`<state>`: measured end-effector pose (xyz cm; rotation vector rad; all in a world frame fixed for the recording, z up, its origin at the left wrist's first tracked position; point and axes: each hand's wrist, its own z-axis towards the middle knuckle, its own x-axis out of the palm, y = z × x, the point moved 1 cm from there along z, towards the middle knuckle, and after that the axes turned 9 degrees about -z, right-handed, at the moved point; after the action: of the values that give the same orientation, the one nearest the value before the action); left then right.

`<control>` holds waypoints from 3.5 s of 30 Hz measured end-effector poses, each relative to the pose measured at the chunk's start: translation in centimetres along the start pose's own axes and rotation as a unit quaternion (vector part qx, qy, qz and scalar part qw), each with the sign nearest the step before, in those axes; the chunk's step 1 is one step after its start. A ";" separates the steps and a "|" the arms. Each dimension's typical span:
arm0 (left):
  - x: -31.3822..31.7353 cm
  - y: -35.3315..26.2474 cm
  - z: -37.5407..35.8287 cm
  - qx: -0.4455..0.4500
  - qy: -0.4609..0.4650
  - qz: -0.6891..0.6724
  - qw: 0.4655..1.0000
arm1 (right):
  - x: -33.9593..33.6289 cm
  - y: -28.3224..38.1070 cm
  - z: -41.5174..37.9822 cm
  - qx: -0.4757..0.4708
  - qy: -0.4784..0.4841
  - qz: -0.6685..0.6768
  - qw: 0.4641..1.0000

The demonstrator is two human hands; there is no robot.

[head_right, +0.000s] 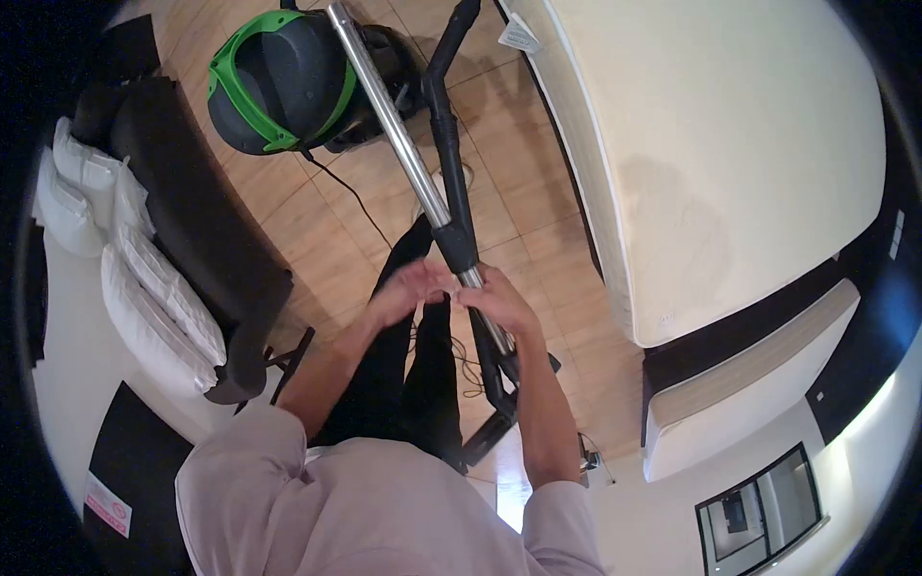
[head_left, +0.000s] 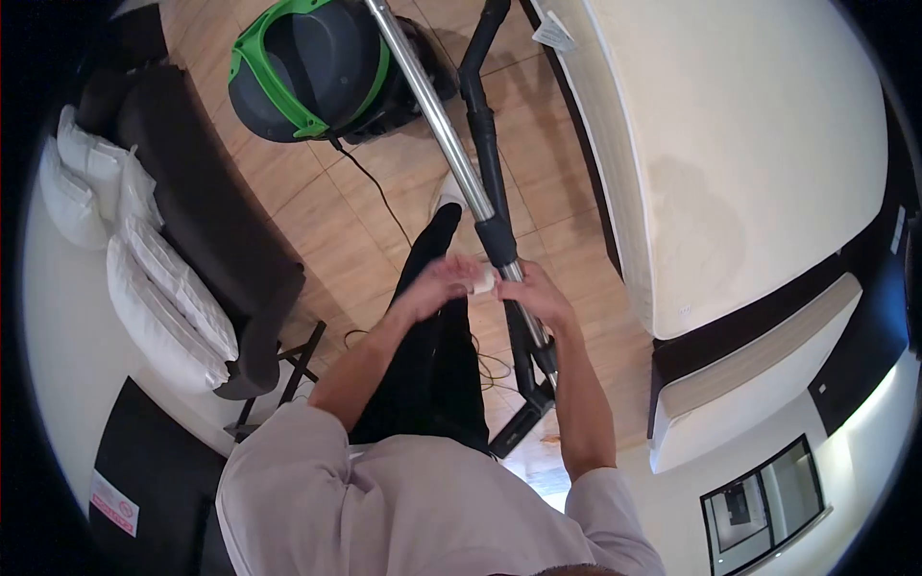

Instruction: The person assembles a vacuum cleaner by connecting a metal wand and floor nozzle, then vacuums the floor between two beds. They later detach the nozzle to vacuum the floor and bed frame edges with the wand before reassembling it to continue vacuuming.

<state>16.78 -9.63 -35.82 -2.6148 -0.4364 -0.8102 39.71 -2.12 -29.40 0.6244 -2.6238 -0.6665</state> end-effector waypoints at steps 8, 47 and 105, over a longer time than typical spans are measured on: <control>6.8 -16.6 10.3 0.107 0.028 -0.412 0.904 | 2.4 -0.2 -9.8 0.059 0.071 -0.023 0.995; 10.2 -10.2 -14.9 0.298 -0.102 0.367 0.875 | 8.6 22.6 -3.1 -0.326 -0.017 0.133 0.936; -22.3 -27.7 -11.0 -0.116 -0.298 0.907 0.275 | 3.0 -4.5 -6.5 0.089 -0.373 0.090 0.919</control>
<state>-16.86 6.10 -33.55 -1.4365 2.2223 0.9900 41.51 -9.45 -25.72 0.1693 -3.4246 -0.7128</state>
